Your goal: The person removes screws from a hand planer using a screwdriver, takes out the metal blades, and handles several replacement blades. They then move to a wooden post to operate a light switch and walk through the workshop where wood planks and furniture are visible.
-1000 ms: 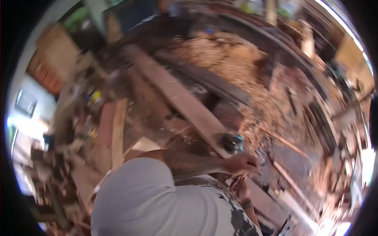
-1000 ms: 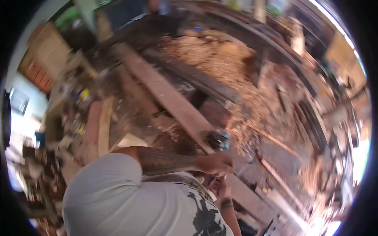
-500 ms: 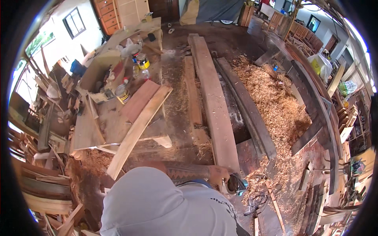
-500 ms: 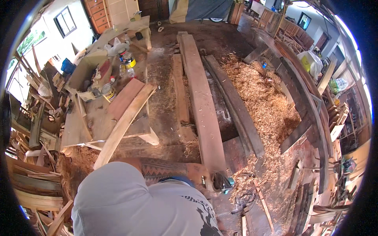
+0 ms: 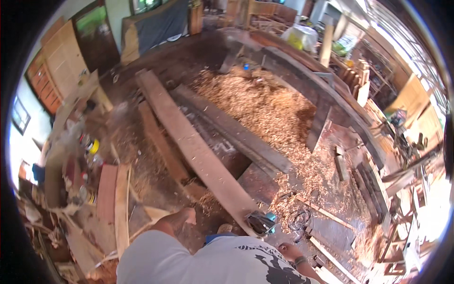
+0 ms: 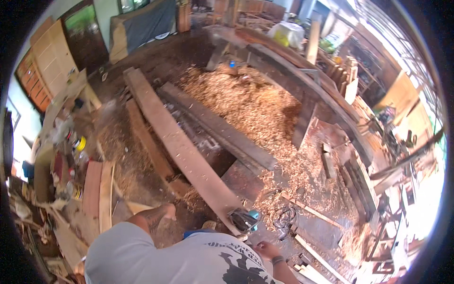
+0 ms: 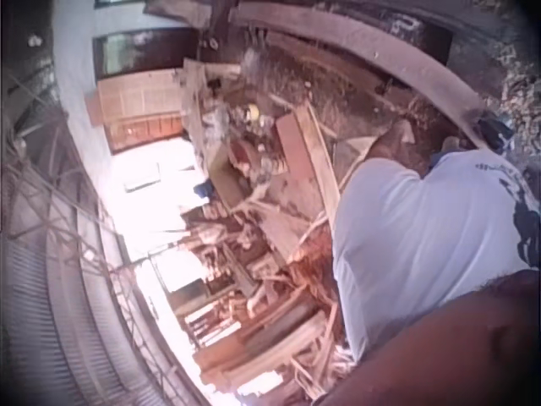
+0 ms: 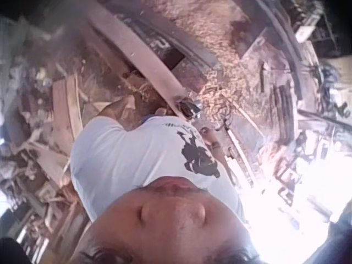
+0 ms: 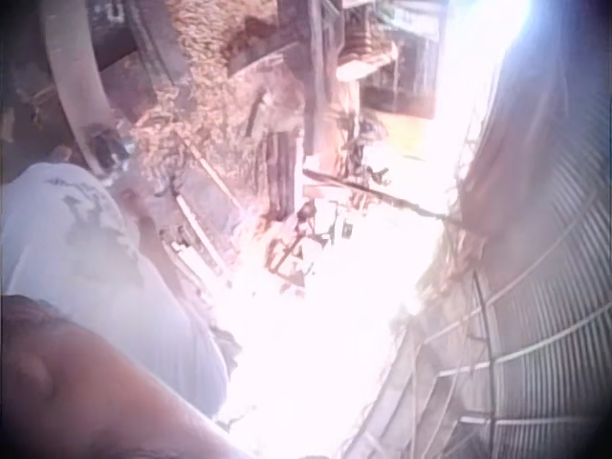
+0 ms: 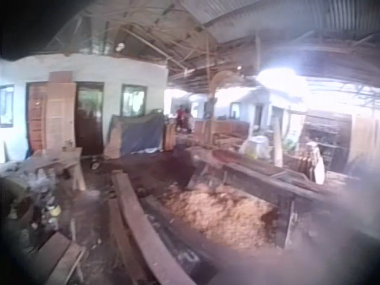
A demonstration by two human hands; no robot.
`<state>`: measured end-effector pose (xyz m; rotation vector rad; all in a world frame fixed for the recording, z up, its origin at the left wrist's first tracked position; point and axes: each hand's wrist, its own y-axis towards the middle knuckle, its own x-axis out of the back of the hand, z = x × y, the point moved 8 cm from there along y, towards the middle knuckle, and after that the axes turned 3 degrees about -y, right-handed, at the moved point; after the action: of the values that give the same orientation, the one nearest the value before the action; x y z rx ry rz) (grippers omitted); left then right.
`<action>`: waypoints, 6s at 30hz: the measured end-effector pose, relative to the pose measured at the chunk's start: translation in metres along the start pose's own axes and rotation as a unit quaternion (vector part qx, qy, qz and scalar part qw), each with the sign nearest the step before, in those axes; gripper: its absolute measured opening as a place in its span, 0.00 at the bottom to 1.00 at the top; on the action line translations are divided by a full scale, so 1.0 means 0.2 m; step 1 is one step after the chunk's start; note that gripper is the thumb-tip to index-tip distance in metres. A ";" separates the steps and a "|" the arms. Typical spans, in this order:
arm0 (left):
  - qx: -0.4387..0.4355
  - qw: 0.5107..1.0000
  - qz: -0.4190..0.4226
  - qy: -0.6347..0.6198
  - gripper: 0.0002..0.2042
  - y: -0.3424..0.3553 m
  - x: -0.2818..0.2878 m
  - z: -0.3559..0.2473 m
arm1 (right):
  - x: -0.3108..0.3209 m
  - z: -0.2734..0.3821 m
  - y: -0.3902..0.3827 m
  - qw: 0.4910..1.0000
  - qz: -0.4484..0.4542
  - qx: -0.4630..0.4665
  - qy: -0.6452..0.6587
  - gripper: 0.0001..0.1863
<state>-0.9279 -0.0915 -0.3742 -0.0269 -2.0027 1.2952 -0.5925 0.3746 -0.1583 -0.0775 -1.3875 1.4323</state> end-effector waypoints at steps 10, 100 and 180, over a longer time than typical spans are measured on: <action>-0.096 0.985 -0.012 -0.142 0.15 0.11 0.82 -1.10 | -0.46 -1.45 0.24 0.998 0.008 -0.022 0.052 0.35; -0.164 0.982 0.093 0.031 0.13 2.68 2.84 -4.85 | 2.85 -3.70 0.93 0.930 -0.132 -0.227 0.256 0.31; 0.236 0.821 -0.034 -0.519 0.12 1.72 0.91 -6.52 | 4.61 -3.78 1.85 0.832 0.353 0.367 -0.219 0.20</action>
<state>-0.4169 1.1657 -0.2611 1.2164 -2.3666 1.9601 -0.6895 1.6188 -0.1223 0.2854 -1.0863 2.6697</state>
